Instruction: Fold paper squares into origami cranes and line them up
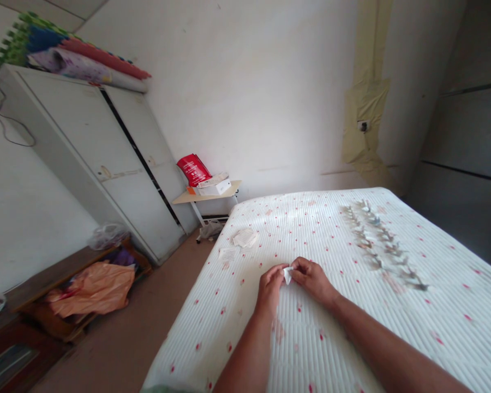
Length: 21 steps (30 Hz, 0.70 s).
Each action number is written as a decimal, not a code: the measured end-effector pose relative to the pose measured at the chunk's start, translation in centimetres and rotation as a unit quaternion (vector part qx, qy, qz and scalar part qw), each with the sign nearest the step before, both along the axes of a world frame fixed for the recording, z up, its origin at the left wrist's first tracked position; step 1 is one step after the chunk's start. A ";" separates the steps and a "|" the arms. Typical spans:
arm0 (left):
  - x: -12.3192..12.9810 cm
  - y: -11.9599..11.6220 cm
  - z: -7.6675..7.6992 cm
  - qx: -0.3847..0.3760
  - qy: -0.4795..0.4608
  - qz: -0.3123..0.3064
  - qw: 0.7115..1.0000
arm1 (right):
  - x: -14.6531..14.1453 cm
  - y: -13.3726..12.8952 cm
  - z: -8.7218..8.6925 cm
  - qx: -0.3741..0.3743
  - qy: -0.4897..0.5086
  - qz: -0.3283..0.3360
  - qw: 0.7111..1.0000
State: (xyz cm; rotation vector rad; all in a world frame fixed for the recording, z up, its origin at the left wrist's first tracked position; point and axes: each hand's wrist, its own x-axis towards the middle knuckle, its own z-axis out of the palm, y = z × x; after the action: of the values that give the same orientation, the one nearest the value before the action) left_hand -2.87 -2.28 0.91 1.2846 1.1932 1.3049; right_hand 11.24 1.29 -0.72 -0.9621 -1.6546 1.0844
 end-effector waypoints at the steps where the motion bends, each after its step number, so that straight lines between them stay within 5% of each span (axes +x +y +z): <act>1: -0.1 0.0 0.1 -0.002 -0.004 0.009 1.000 | 0.0 0.0 0.0 -0.007 0.010 0.006 1.000; 21: 0.3 0.3 0.0 -0.029 -0.034 0.011 0.999 | -0.2 -0.5 0.9 -0.062 0.062 0.030 0.996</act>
State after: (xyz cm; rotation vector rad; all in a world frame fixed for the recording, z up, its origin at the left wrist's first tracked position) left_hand -2.58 -1.98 0.93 1.1796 1.1928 1.3108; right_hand 11.02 0.80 0.18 -0.9084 -1.5382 1.2748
